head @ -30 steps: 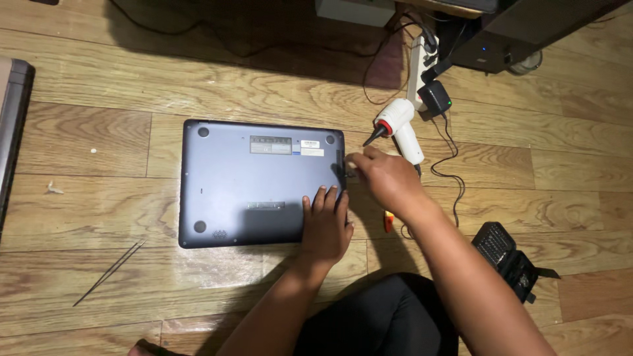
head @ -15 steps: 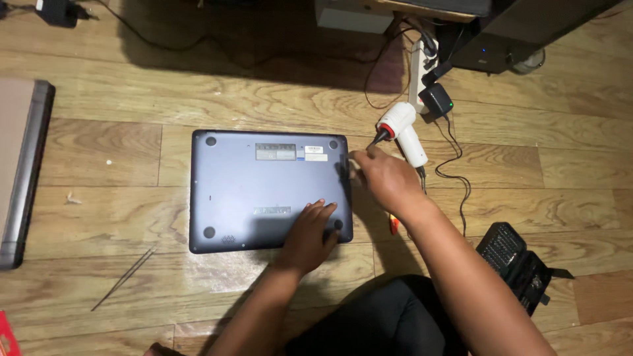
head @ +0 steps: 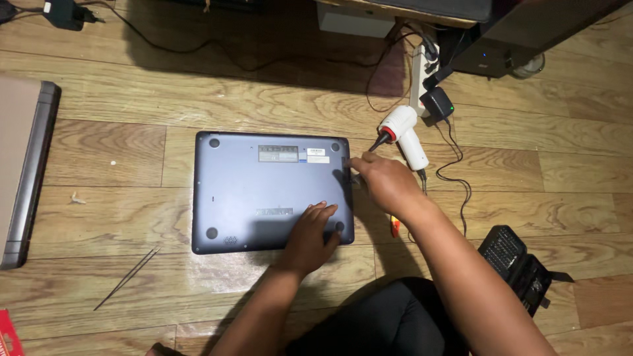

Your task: The person reassembles a laptop by closing the lid and securing the bottom panel. They use a screwdriver to fasten multiple screws into the bottom case, working systematically across the surface.

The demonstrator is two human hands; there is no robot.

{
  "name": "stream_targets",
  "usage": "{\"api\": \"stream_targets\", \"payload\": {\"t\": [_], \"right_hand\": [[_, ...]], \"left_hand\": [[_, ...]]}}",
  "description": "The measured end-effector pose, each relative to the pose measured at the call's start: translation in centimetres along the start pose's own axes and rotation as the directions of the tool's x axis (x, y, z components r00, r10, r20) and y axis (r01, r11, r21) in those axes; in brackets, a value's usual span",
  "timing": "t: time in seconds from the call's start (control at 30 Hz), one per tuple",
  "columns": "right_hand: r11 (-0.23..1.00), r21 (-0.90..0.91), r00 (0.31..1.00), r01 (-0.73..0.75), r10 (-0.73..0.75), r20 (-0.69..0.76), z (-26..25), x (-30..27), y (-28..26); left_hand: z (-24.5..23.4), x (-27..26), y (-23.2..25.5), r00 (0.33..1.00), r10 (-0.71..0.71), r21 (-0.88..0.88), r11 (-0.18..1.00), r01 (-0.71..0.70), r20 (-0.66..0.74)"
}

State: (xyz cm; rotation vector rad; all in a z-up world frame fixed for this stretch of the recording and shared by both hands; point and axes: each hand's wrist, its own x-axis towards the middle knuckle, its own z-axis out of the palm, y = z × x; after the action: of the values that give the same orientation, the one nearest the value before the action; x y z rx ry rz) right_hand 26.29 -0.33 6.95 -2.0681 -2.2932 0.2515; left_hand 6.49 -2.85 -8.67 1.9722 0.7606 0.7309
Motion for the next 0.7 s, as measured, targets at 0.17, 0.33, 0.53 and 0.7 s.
{"api": "stream_targets", "payload": {"t": [0.17, 0.33, 0.53, 0.7], "right_hand": [[0.988, -0.001, 0.986, -0.153, 0.153, 0.063, -0.1, 0.1, -0.2], [0.978, 0.002, 0.978, -0.207, 0.207, 0.02, 0.2, -0.1, -0.1], [0.969, 0.038, 0.967, -0.244, 0.241, 0.08, -0.3, -0.5, -0.3], [0.981, -0.012, 0.978, -0.192, 0.193, 0.077, -0.3, -0.4, -0.1]], "left_hand": [[0.3, 0.0, -0.2, 0.999, 0.01, -0.053, 0.999, -0.013, -0.046], [0.2, 0.2, 0.0, 0.996, 0.026, -0.091, 0.995, -0.034, -0.087], [-0.1, 0.2, 0.3, 0.998, -0.006, -0.074, 0.997, 0.002, -0.055], [-0.3, 0.1, 0.3, 0.999, -0.018, -0.082, 0.996, 0.015, -0.044]]}}
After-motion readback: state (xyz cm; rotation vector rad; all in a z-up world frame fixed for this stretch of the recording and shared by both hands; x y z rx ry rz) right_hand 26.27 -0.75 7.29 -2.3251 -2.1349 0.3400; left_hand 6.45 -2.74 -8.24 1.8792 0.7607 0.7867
